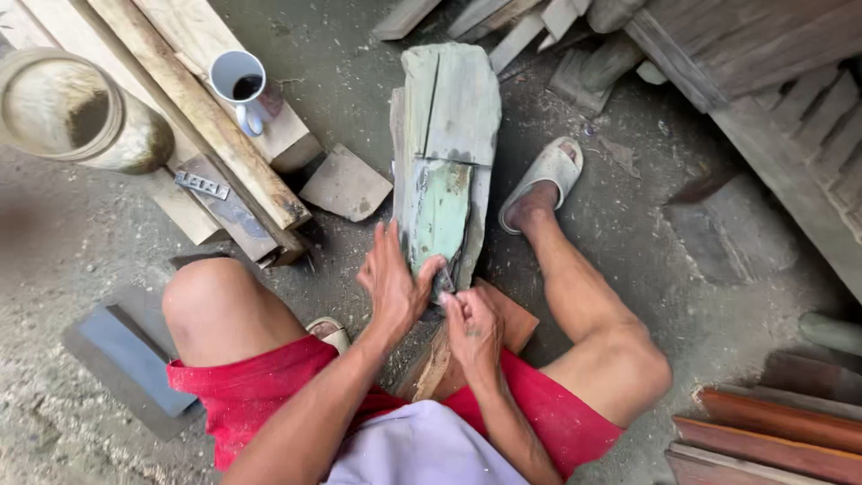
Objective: The person sits on the ground and sharpens a small metal blade by rubbing it back and forth on a green sharpening stone. The person repeatedly rubs the blade on the stone and occasionally pauses to inspect the edge.
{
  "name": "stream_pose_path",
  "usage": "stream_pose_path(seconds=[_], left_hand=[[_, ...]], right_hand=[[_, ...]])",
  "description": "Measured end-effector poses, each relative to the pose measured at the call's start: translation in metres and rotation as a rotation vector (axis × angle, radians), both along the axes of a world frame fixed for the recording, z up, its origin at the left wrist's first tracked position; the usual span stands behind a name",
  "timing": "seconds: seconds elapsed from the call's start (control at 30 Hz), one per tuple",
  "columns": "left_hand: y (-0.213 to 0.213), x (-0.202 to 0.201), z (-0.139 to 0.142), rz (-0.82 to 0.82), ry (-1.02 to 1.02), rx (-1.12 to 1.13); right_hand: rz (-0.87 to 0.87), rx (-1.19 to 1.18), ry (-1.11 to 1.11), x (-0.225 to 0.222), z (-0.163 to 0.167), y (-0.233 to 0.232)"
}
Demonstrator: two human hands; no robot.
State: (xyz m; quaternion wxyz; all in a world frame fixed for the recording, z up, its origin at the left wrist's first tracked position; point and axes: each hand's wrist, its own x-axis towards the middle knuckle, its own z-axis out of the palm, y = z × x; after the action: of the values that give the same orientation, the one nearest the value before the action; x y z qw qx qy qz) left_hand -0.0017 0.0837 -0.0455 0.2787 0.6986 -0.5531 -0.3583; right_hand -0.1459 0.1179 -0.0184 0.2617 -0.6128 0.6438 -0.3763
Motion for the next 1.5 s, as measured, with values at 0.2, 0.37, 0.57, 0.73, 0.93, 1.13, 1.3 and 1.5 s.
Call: stream_pose_path(seconds=[0.2,0.37,0.57,0.73,0.93,1.13,1.3,1.5], left_hand=[[-0.072,-0.01,0.003,0.088,-0.07,-0.172],[-0.002,-0.004,0.002,0.047,-0.061,-0.038],[-0.059,-0.008,-0.023,0.082,-0.11,-0.129],[-0.057,-0.009,-0.004,0.07,-0.033,-0.103],[-0.043,-0.005,-0.003,0.035,-0.078,-0.121],[-0.074,-0.011,0.009,0.081,-0.006,-0.104],[-0.009,-0.007,-0.001,0.044,-0.013,-0.027],[-0.08,-0.017,-0.006,0.121,-0.047,-0.029]], right_hand=[[-0.049,-0.022,0.02,-0.009,-0.015,-0.047],[-0.013,0.151,0.04,-0.005,-0.012,0.011],[0.001,-0.061,0.078,-0.009,-0.018,-0.019],[-0.059,-0.01,0.093,-0.003,-0.006,-0.031],[-0.022,-0.076,0.171,-0.005,-0.01,-0.008],[-0.016,-0.106,0.063,-0.007,-0.003,-0.039],[-0.086,0.102,-0.021,-0.002,-0.001,0.02],[-0.086,-0.02,0.058,-0.013,-0.008,-0.045]])
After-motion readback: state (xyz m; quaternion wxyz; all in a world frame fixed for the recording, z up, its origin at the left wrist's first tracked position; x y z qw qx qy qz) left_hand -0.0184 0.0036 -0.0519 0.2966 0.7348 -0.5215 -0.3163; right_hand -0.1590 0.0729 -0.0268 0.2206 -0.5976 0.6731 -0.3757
